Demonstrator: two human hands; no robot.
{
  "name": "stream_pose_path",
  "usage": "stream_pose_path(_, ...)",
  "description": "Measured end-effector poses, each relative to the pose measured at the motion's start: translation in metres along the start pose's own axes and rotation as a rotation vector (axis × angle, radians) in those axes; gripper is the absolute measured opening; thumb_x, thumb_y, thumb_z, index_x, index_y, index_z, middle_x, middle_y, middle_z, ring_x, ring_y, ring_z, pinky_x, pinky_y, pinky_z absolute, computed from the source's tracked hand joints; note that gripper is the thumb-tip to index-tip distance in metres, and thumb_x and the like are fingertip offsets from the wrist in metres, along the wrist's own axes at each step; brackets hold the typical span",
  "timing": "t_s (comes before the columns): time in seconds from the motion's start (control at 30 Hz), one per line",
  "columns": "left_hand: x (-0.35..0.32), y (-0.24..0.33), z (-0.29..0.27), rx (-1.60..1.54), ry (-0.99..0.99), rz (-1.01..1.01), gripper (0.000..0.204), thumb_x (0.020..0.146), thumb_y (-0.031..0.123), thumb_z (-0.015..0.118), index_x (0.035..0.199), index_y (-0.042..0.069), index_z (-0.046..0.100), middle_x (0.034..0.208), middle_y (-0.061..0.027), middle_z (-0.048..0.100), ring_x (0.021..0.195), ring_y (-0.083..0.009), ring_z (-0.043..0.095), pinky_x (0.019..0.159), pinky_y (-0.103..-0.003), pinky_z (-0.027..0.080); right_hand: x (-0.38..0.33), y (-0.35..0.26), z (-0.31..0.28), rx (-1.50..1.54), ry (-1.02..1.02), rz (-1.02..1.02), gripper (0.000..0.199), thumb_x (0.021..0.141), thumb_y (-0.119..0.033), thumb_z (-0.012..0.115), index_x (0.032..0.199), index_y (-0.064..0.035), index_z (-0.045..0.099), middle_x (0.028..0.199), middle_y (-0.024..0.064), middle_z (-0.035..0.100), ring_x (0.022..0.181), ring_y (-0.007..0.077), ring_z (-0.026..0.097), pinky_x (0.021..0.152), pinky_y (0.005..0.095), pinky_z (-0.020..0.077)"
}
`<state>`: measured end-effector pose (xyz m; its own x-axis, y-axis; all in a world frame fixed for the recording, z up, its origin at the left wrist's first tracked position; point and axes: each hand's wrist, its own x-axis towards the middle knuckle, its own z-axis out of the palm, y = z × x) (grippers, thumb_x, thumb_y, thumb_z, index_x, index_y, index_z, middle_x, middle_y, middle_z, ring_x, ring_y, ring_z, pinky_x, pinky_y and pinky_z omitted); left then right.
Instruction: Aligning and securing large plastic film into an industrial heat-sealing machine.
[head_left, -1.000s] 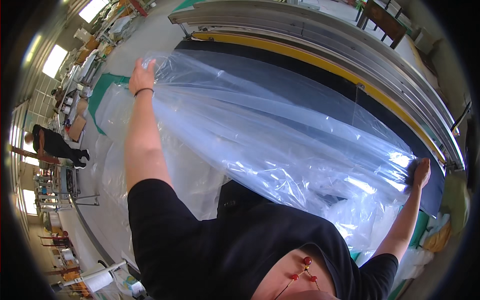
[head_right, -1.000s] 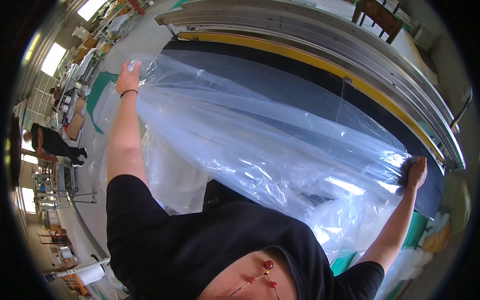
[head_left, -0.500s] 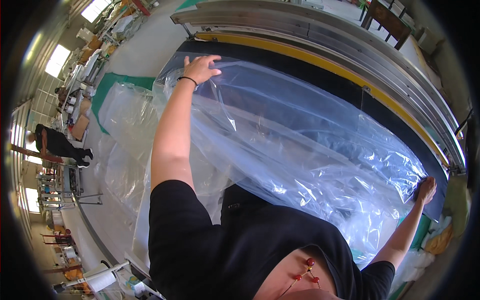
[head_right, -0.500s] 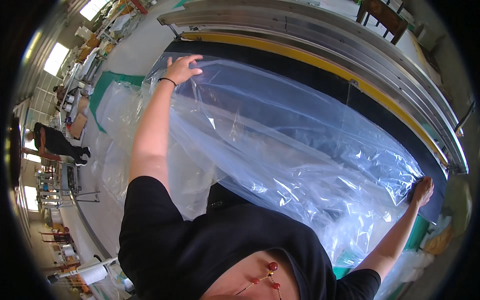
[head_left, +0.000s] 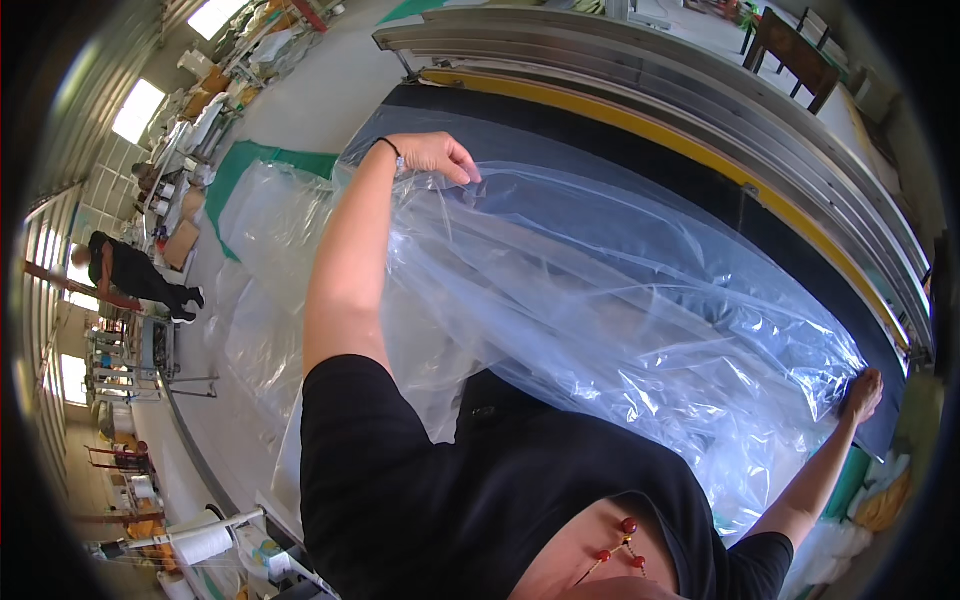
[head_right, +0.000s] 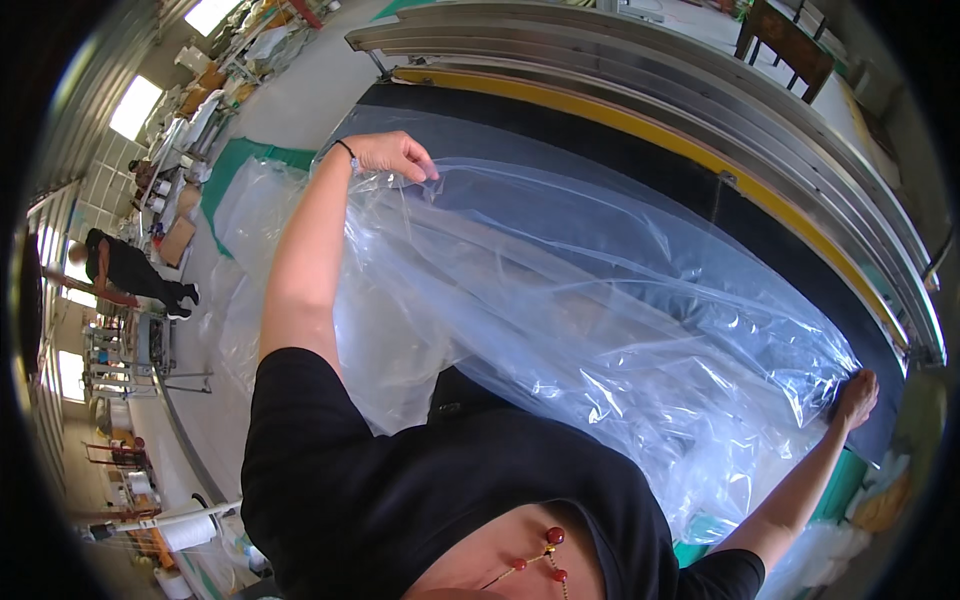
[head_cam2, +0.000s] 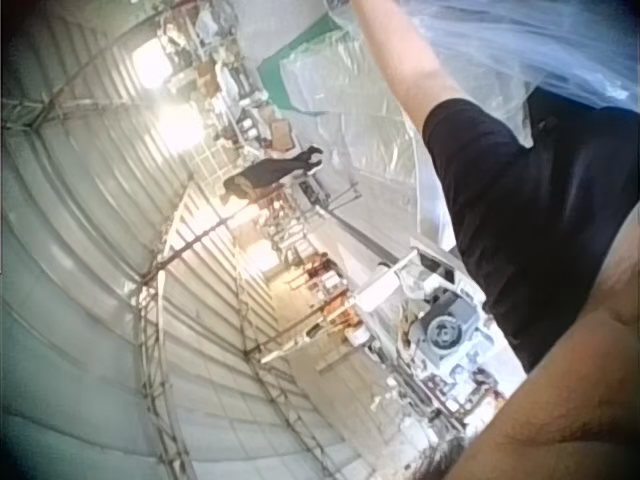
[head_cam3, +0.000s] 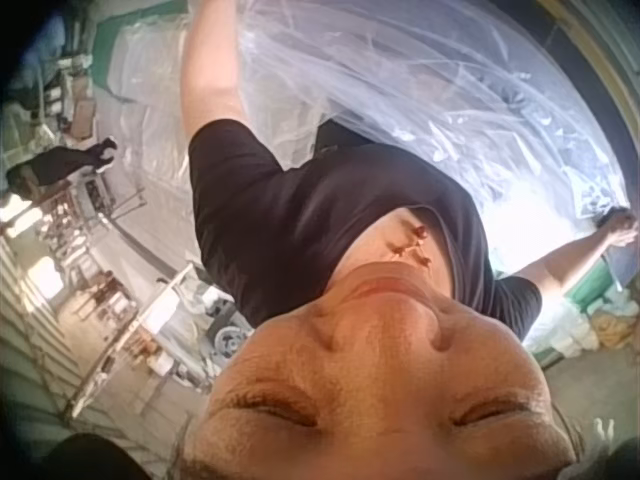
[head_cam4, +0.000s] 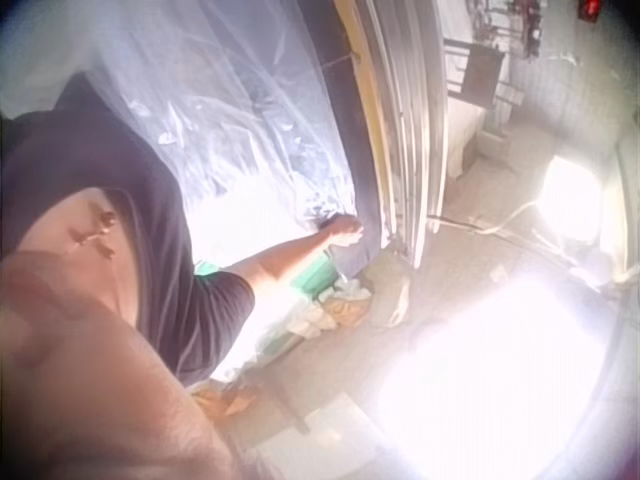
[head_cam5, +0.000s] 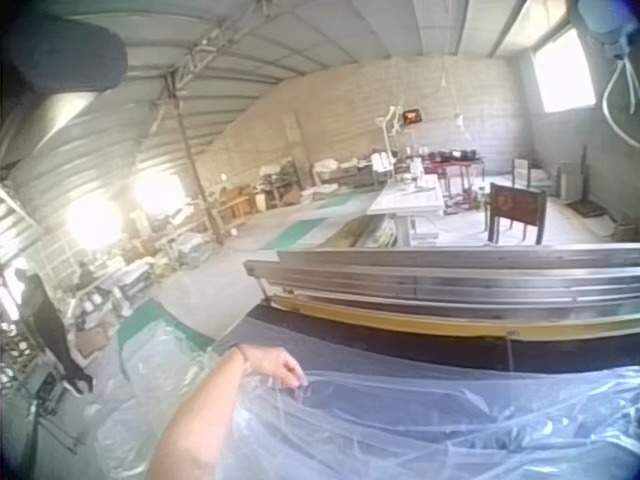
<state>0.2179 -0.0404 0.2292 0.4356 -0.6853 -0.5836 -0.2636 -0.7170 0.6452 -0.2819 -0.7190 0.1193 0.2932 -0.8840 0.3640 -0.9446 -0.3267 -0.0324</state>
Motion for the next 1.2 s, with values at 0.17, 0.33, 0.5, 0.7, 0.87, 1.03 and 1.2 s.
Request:
stream_pose_path(0.17, -0.038, -0.004, 0.002, -0.025, 0.150, -0.022, 0.026, 0.073, 0.019, 0.063, 0.095, 0.005, 0.062, 0.088, -0.0024, 0.061, 0.083, -0.0093, 0.053, 0.080, -0.023, 0.039, 0.009, 0.020, 0.014, -0.002, 0.030, -0.024, 0.027, 0.083, -0.031, 0.035, 0.094, -0.0186, 0.056, 0.101, 0.0091, 0.055, 0.092, 0.0314, 0.052, 0.072, 0.0446, 0.0413)
stream_pose_path(0.33, -0.054, -0.013, 0.008, 0.045, 0.506, 0.169, 0.020, 0.078, 0.020, 0.059, 0.090, 0.004, 0.061, 0.081, -0.0022, 0.060, 0.079, -0.0085, 0.053, 0.074, -0.022, 0.041, 0.011, 0.017, 0.013, -0.061, -0.004, -0.007, 0.026, 0.082, -0.029, 0.034, 0.094, -0.0179, 0.055, 0.099, 0.0100, 0.055, 0.091, 0.0321, 0.052, 0.072, 0.0445, 0.0413)
stream_pose_path(0.5, -0.038, -0.010, 0.022, -0.058, 0.729, 0.322, 0.023, 0.080, 0.024, 0.058, 0.089, 0.004, 0.051, 0.072, 0.0009, 0.053, 0.070, -0.0071, 0.048, 0.067, -0.022, 0.040, 0.015, 0.021, 0.020, -0.032, 0.025, -0.026, 0.026, 0.082, -0.028, 0.035, 0.092, -0.0176, 0.055, 0.098, 0.0110, 0.055, 0.091, 0.0326, 0.052, 0.072, 0.0450, 0.0411)
stream_pose_path(0.7, -0.034, -0.026, 0.033, 0.338, 0.826, 0.228, 0.024, 0.076, 0.017, 0.061, 0.093, 0.007, 0.046, 0.067, 0.0018, 0.044, 0.064, -0.0078, 0.043, 0.062, -0.022, 0.038, 0.011, 0.010, 0.015, -0.015, 0.016, -0.020, 0.026, 0.082, -0.029, 0.035, 0.091, -0.0171, 0.056, 0.097, 0.0114, 0.055, 0.090, 0.0331, 0.053, 0.071, 0.0453, 0.0412)
stream_pose_path(0.87, -0.037, -0.085, 0.023, 0.238, 1.050, 0.206, 0.012, 0.074, 0.015, 0.059, 0.084, 0.009, 0.058, 0.072, -0.0039, 0.059, 0.069, -0.0147, 0.057, 0.064, -0.026, 0.044, 0.018, 0.025, 0.028, 0.019, 0.077, -0.086, 0.025, 0.083, -0.030, 0.036, 0.090, -0.0172, 0.056, 0.094, 0.0116, 0.056, 0.088, 0.0332, 0.053, 0.069, 0.0452, 0.0412)
stream_pose_path(1.03, -0.113, -0.070, -0.011, -0.344, 0.700, 0.176, 0.016, 0.078, 0.017, 0.058, 0.082, 0.002, 0.061, 0.081, -0.0035, 0.061, 0.071, -0.0106, 0.056, 0.068, -0.024, 0.044, 0.010, 0.017, 0.012, 0.190, 0.049, -0.100, 0.026, 0.085, -0.031, 0.040, 0.096, -0.0146, 0.056, 0.097, 0.0114, 0.056, 0.090, 0.0309, 0.053, 0.072, 0.0399, 0.0414)
stream_pose_path(1.2, -0.052, -0.065, -0.081, 0.208, 0.391, -0.330, 0.025, 0.079, 0.025, 0.054, 0.097, 0.007, 0.059, 0.093, -0.0034, 0.061, 0.084, -0.0165, 0.056, 0.077, -0.030, 0.041, 0.026, 0.029, 0.028, 0.832, -0.076, -0.121, 0.033, 0.081, -0.028, 0.051, 0.099, -0.0008, 0.057, 0.090, 0.0071, 0.059, 0.084, 0.0159, 0.052, 0.076, 0.0267, 0.0389)
